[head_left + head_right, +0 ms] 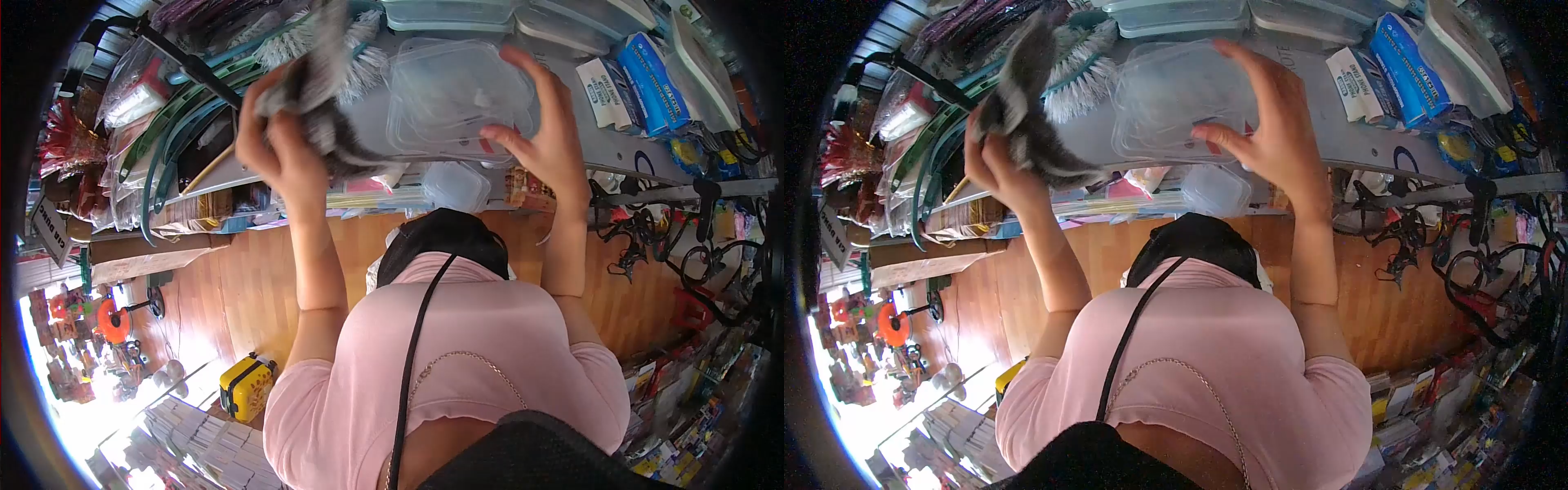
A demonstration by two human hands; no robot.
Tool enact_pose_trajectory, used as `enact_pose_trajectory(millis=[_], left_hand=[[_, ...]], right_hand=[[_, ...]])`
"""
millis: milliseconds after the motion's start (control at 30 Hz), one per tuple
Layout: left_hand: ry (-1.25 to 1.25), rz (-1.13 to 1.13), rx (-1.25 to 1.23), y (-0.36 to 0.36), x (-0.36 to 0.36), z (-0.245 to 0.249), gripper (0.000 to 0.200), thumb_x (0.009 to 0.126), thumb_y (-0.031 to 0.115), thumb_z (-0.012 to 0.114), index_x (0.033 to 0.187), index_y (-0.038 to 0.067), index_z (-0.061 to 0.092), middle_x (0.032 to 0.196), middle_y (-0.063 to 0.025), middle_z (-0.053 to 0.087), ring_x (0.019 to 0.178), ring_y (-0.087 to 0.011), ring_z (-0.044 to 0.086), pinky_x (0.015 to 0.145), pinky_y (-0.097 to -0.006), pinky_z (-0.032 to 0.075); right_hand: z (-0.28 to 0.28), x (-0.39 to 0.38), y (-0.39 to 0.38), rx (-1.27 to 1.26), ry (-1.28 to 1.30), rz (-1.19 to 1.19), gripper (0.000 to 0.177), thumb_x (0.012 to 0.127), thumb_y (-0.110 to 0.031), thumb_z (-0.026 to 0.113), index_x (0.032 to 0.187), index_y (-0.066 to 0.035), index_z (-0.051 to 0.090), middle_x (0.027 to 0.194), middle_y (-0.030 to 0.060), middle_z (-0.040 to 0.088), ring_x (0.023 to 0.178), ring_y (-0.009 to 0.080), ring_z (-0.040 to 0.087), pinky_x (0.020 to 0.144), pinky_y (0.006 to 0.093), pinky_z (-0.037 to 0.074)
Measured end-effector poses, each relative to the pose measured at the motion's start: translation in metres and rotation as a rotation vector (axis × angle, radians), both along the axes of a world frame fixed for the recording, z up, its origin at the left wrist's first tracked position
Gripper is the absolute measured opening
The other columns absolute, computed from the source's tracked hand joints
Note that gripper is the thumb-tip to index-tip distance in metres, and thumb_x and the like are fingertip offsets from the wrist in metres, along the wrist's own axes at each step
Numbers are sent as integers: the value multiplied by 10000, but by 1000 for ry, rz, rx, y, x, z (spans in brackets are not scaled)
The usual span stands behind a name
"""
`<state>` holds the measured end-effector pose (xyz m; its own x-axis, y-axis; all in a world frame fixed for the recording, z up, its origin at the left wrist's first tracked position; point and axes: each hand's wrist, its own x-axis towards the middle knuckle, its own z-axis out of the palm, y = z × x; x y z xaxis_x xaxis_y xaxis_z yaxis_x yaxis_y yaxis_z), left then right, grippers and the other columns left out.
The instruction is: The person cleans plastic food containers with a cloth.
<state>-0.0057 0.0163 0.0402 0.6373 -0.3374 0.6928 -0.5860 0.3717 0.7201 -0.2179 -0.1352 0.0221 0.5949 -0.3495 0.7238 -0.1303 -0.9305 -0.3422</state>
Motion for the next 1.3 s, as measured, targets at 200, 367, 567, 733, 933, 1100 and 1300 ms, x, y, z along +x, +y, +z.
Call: enact_pose_trajectory(millis=[200, 367, 567, 733, 933, 1100, 1300], left_hand=[[-670, -464, 493, -87, -22, -14, 472, 784, 199, 537, 1212, 15, 608, 1272, -171, 586, 1128, -330, 588, 960, -386, 470], [-770, -526, 770, -80, -26, -3, 559, 774, 92, 495, 1331, 50, 525, 1378, -163, 500, 1296, -329, 443, 1090, -419, 362], [-795, -349, 852, -32, -5, 2, 540, 785, 99, 481, 1320, 44, 536, 1365, -174, 510, 1297, -328, 446, 1083, -424, 368], [-848, -195, 809, -69, -21, -2, 496, 814, 128, 475, 1283, -20, 541, 1342, -209, 517, 1284, -341, 456, 1078, -417, 366], [-822, -325, 905, -85, -56, 4, 485, 801, 149, 478, 1240, -34, 567, 1284, -200, 564, 1185, -359, 535, 1016, -410, 429], [-757, -436, 793, -32, -11, 3, 482, 772, 102, 495, 1231, -10, 587, 1283, -194, 567, 1153, -377, 554, 986, -404, 456], [-725, -169, 767, -66, -28, -1, 432, 771, 93, 501, 1164, -35, 627, 1228, -224, 598, 1154, -363, 569, 987, -419, 449]], right_hand=[[-22, 4, -12, 234, 82, 37, 1077, 649, -431, 824, 1485, -71, 248, 1268, 233, 553, 1162, 416, 530, 1001, 469, 392], [-22, 2, -15, 228, 204, -109, 1192, 665, -493, 790, 1499, -22, 82, 1294, 213, 557, 1169, 426, 538, 1054, 455, 372], [-35, 3, -25, 168, 143, -50, 1174, 683, -562, 747, 1489, 8, 112, 1333, 139, 557, 1236, 386, 498, 1077, 428, 360], [-27, 3, -18, 295, 190, -87, 1131, 677, -561, 762, 1468, 25, 204, 1302, 191, 564, 1247, 397, 479, 1050, 433, 390], [-15, 0, -15, 358, 299, -154, 1122, 659, -524, 789, 1459, 32, 233, 1256, 220, 586, 1234, 402, 485, 1023, 448, 409], [-31, 2, -23, 246, 168, -54, 1115, 671, -499, 791, 1465, 30, 212, 1296, 152, 584, 1229, 372, 500, 1049, 428, 378], [-30, 3, -23, 211, 154, -45, 1135, 664, -500, 798, 1462, 43, 202, 1306, 126, 582, 1213, 380, 508, 1053, 424, 370]])
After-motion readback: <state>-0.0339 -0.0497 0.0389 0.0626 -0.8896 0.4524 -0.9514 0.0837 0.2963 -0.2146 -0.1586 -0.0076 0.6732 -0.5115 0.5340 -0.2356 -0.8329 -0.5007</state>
